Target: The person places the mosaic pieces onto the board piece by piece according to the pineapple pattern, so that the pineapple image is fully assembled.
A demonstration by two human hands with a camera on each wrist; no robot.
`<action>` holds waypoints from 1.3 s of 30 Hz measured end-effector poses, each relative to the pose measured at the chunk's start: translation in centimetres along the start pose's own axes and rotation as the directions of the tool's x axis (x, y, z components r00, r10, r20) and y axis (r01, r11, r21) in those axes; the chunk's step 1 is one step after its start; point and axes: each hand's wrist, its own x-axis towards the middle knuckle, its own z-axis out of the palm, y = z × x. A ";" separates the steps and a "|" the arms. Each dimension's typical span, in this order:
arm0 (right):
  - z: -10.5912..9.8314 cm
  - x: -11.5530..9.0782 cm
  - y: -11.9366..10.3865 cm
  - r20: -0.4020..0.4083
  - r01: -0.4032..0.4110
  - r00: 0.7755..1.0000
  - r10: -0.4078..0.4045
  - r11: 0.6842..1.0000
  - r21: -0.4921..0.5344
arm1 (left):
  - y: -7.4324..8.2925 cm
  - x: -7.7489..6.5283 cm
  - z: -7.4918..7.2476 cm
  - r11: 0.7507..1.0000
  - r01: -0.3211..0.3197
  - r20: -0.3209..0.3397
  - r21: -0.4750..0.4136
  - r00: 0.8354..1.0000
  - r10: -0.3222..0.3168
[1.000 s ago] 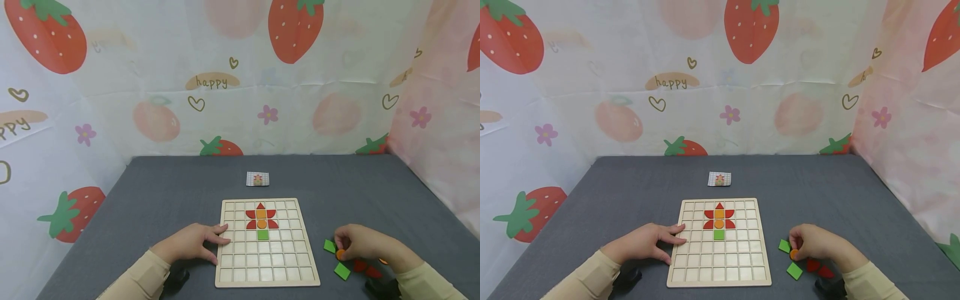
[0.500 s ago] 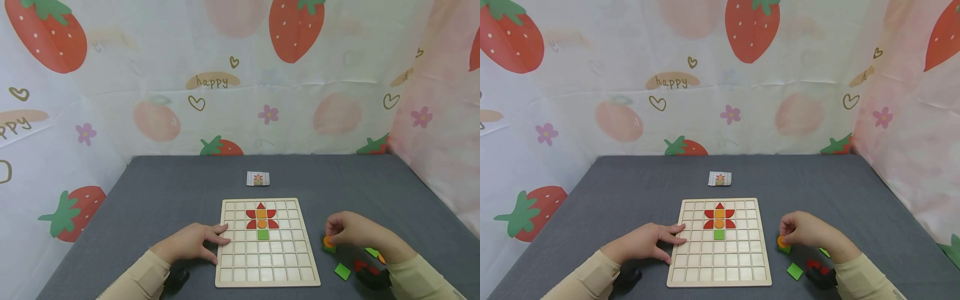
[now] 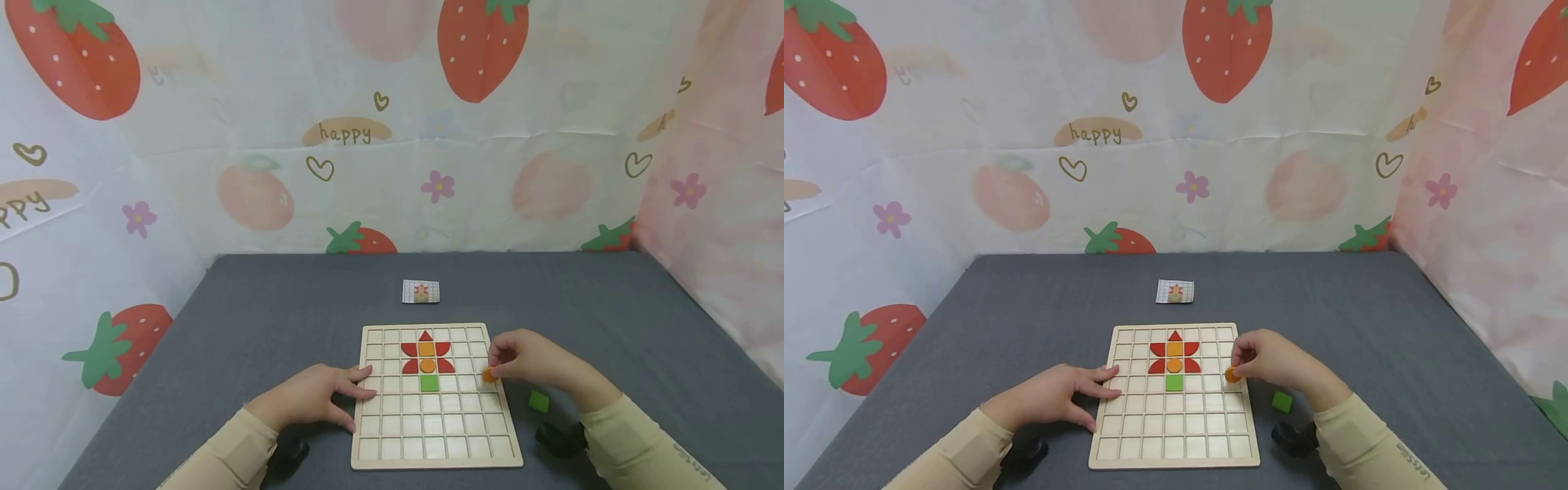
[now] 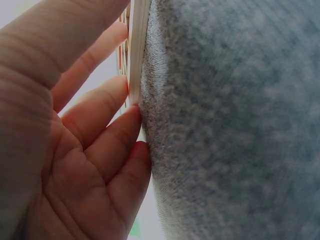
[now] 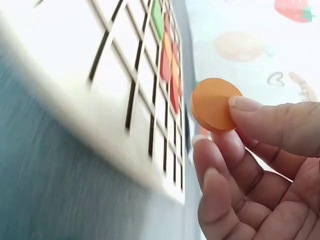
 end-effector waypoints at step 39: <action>7.4 7.5 -4.7 0.022 -0.017 1.000 0.016 0.999 0.034 | -0.2 0.0 0.0 1.000 -0.010 0.003 -0.023 1.000 0.010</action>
